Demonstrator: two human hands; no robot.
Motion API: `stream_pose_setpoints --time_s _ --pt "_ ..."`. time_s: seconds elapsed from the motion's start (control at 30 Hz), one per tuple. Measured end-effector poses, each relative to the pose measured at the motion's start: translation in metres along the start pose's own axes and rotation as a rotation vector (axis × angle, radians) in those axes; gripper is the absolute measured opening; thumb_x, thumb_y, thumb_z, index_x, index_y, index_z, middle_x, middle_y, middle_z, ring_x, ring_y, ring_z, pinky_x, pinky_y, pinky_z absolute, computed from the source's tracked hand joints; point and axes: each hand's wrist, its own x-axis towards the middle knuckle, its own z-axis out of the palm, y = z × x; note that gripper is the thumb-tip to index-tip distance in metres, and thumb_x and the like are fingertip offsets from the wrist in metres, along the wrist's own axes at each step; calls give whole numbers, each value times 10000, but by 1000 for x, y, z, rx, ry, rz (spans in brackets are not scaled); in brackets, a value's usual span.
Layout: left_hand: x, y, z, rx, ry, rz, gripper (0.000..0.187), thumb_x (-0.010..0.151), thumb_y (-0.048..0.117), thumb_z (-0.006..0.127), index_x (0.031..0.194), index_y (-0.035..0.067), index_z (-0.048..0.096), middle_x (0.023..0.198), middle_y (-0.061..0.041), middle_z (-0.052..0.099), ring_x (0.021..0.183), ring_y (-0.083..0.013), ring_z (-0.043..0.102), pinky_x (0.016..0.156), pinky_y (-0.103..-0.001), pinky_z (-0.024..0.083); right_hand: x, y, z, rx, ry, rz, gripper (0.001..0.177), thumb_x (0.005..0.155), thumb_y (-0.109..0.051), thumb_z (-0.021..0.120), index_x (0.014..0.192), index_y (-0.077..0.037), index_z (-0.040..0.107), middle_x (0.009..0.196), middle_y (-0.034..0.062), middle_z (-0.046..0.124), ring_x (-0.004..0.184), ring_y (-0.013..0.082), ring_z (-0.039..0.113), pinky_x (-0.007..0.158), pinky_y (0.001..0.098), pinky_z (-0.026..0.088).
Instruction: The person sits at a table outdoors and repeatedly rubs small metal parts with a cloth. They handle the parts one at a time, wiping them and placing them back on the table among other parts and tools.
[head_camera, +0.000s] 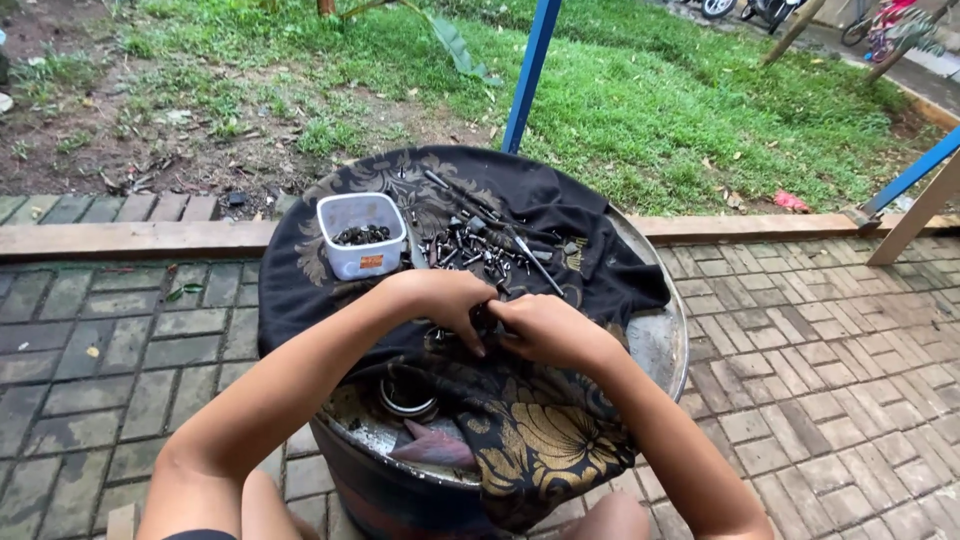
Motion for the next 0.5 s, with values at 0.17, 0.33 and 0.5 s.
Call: stream_pose_setpoints --time_s 0.17,0.33,0.5 --pt "-2 1 0 -10 4 1 674 683 542 860 1127 71 675 1100 -140 753 1089 -353 695 902 -468 586 0 5 8 -8 -15 -2 415 860 -207 663 1229 -76 527 979 156 736 877 462 691 675 621 565" --pt "3 -4 5 24 15 5 687 672 563 860 1128 85 670 1087 -140 752 1080 -356 697 898 -464 585 0 5 9 -33 -4 -8 351 880 -200 646 1203 -106 547 969 131 737 895 450 694 675 606 572" --pt "0 -1 4 19 -2 -3 671 683 541 858 1132 82 663 1093 -146 750 1090 -361 693 907 -472 581 1 2 9 -23 46 -3 296 902 -210 638 1177 -110 591 962 101 750 907 420 711 690 563 589"
